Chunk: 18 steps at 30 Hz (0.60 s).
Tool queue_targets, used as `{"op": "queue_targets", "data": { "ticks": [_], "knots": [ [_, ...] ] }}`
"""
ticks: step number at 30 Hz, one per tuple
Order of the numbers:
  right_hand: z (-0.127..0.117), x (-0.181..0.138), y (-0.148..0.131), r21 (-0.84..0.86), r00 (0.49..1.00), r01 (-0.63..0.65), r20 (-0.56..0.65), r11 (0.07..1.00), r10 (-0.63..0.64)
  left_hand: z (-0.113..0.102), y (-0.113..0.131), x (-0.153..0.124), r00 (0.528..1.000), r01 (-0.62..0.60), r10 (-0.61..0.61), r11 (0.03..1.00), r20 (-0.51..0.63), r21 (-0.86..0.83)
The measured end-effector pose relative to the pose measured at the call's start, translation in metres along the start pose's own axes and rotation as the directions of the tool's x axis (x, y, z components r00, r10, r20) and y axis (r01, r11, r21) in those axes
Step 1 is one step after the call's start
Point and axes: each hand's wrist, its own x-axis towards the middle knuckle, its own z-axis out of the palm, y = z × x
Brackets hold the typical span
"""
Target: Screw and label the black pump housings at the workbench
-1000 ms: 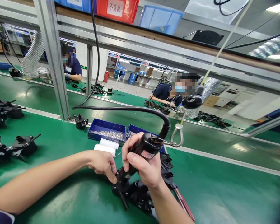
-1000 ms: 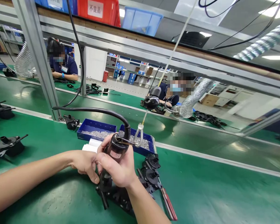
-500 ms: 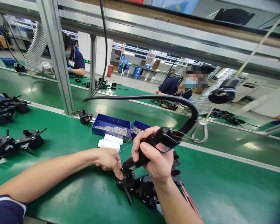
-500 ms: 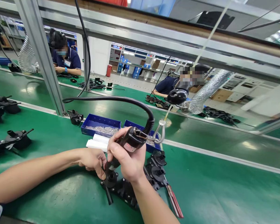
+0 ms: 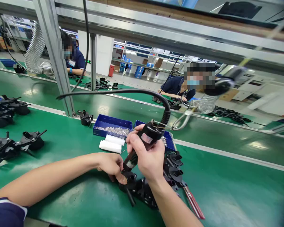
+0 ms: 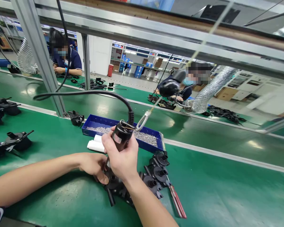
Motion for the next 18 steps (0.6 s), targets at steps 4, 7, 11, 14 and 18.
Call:
{"op": "queue_targets", "data": {
  "ticks": [4,7,11,14,18],
  "knots": [
    [0.0003,0.0002,-0.0007,0.267,0.993,-0.079,0.1,0.961,0.054,-0.0008,0.0005,0.0026,0.998,0.07,-0.07,0.997,0.005,-0.014],
    [-0.0056,-0.0004,-0.0006,0.35,0.975,-0.132,0.216,0.927,0.057,-0.002,0.0022,0.0023,0.999,0.054,-0.054,0.998,0.004,0.033],
    [-0.0045,-0.0044,-0.001,0.307,0.983,-0.1,0.176,0.946,0.047,-0.0016,0.0014,0.0027,0.998,0.067,-0.067,0.998,0.013,0.011],
    [-0.0014,-0.006,-0.0028,0.174,0.996,-0.012,0.085,0.985,-0.003,-0.0006,-0.0004,0.0027,0.997,0.071,-0.071,0.997,0.012,-0.003],
    [-0.0036,-0.0051,-0.006,0.115,0.998,0.014,0.06,0.993,-0.021,0.0007,-0.0011,0.0017,0.997,0.071,-0.071,0.997,0.005,-0.004]
  ]
}}
